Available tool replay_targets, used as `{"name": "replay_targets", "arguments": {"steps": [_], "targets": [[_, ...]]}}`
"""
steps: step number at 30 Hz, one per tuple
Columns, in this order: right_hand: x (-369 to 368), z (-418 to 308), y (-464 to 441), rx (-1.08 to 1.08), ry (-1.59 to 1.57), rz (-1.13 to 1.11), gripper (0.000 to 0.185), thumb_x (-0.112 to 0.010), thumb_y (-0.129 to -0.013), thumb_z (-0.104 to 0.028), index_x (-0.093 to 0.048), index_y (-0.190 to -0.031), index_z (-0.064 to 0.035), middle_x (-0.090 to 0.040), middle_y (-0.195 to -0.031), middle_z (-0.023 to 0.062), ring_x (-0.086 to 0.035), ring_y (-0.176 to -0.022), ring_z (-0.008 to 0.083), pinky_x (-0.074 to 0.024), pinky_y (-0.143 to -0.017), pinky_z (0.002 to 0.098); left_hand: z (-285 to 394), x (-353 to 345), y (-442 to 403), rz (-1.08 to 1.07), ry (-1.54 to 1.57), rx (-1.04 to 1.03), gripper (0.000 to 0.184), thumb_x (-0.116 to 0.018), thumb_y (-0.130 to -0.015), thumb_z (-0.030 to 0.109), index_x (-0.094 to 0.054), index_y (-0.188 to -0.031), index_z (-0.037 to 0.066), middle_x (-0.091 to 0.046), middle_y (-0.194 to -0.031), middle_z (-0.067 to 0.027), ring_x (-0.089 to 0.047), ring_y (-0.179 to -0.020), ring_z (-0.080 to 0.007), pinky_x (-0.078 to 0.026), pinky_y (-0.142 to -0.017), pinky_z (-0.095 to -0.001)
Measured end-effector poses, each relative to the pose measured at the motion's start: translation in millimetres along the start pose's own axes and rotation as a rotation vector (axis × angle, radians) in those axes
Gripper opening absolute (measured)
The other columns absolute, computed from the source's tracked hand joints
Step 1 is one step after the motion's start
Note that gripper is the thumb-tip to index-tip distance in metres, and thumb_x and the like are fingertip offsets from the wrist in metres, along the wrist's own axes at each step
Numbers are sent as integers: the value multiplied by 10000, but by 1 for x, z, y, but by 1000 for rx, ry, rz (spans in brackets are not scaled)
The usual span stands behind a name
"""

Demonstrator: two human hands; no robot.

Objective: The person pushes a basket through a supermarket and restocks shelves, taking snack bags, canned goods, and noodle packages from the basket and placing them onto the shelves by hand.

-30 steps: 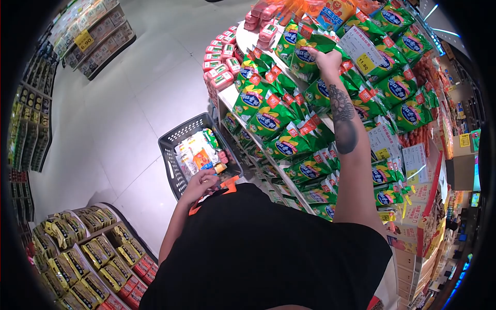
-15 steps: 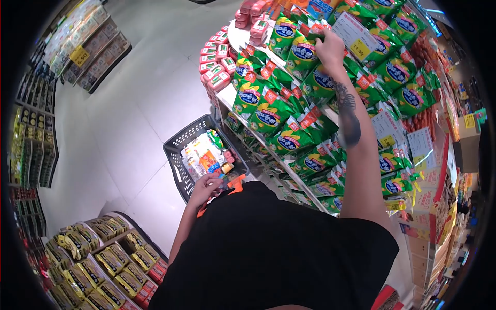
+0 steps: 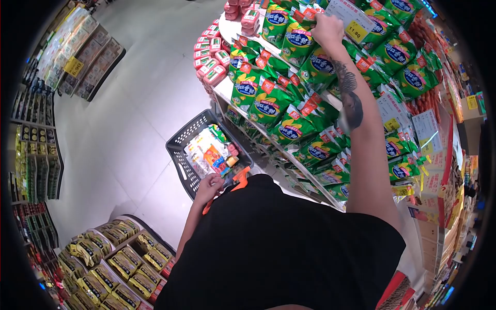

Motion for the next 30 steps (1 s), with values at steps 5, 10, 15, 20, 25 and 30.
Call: {"name": "replay_targets", "arguments": {"steps": [5, 10, 15, 20, 25, 30], "targets": [[-4, 3, -11, 44, 60, -165, 271, -707, -742, -243, -736, -992, -142, -719, -916, 165, -685, -913, 337, -528, -833, 450, -17, 10, -4, -5, 23, -10, 430, -683, -917, 204, -526, -1253, -15, -677, -945, -73, -652, -708, -126, -525, -572, -250], [0, -3, -22, 29, 109, -303, 295, -691, -753, -242, -736, -1020, -124, -720, -985, 184, -693, -959, 321, -460, -907, 454, -20, 16, 0, 36, 20, 6, 404, -669, -917, 188, -532, -1238, -16, -674, -941, -83, -649, -715, -123, -514, -565, -246], [-12, 16, -31, -27, -208, -277, 324, -683, -779, -293, -743, -1035, -104, -720, -960, 186, -686, -943, 361, -503, -873, 464, -26, 22, -5, 43, 29, 18, 394, -665, -915, 183, -536, -1229, -15, -659, -922, -76, -633, -698, -117, -510, -562, -251], [-14, 23, -18, -39, -147, -217, 339, -669, -798, -337, -752, -1049, -124, -722, -950, 185, -686, -921, 362, -503, -850, 461, -37, 27, -13, 26, 0, 11, 377, -654, -903, 160, -534, -1219, -6, -636, -880, -57, -605, -666, -111, -497, -551, -251], [2, -2, -11, 46, 83, -201, 241, -665, -791, -303, -741, -929, -120, -725, -898, 171, -686, -892, 346, -432, -875, 456, -41, 30, -15, 50, -54, 16, 355, -645, -902, 127, -536, -1199, -35, -690, -948, -112, -658, -646, -148, -531, -544, -257], [32, -18, -1, 122, 165, -21, 286, -672, -819, -351, -723, -984, -123, -727, -925, 105, -673, -904, 329, -426, -860, 489, -57, 29, -19, 55, -81, 55, 362, -672, -896, 166, -544, -1186, -9, -654, -885, -74, -622, -636, -123, -504, -525, -256]]}}
Point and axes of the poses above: each hand's wrist, its own y-axis away from the middle knuckle, its own x-axis out of the back of the hand, z = x × y, the point moved 4 cm from there along -y, towards the middle knuckle
